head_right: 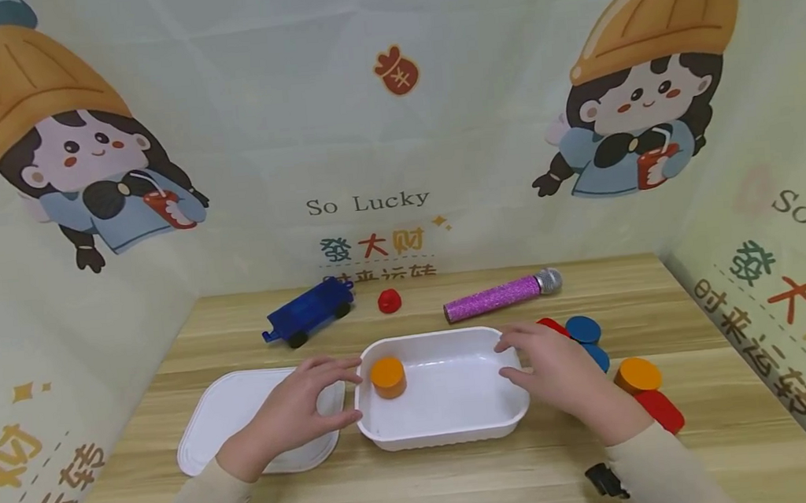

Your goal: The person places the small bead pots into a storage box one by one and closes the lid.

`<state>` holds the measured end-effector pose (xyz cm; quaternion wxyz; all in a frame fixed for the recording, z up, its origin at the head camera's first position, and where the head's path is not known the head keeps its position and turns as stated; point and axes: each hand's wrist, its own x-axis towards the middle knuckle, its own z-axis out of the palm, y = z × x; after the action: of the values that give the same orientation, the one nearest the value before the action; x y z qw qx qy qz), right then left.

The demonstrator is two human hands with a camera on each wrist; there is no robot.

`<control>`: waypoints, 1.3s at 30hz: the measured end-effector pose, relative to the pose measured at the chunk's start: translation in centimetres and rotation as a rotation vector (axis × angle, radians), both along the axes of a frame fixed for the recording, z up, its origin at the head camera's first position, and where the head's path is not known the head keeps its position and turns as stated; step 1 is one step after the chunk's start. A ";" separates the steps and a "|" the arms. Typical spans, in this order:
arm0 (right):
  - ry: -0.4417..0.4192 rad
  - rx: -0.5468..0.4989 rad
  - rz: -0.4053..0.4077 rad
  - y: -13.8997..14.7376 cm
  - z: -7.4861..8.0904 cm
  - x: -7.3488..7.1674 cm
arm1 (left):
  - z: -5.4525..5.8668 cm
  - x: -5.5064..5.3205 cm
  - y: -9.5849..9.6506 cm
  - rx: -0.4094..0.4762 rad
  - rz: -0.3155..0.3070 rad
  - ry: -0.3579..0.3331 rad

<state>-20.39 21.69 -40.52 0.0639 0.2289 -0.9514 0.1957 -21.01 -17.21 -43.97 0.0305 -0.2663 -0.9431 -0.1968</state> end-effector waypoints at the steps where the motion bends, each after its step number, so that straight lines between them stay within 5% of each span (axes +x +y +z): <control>1: 0.008 -0.009 0.001 0.5 -0.1 0.2 | 0.0 0.0 0.0 0.000 0.001 -0.001; 12: 0.113 0.016 -0.042 5.6 -1.7 1.4 | 0.0 -0.1 0.2 0.006 0.003 0.021; 29: 0.008 0.130 -0.101 8.8 -3.2 3.2 | 0.0 0.0 0.0 -0.005 0.013 -0.007; 39: 0.036 0.127 -0.086 8.9 -3.8 3.1 | -0.1 0.1 -0.1 0.011 0.008 -0.014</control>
<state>-17.28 30.61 -44.29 0.0748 0.1948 -0.9696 0.1276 -20.94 -17.32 -44.10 0.0261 -0.2611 -0.9433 -0.2035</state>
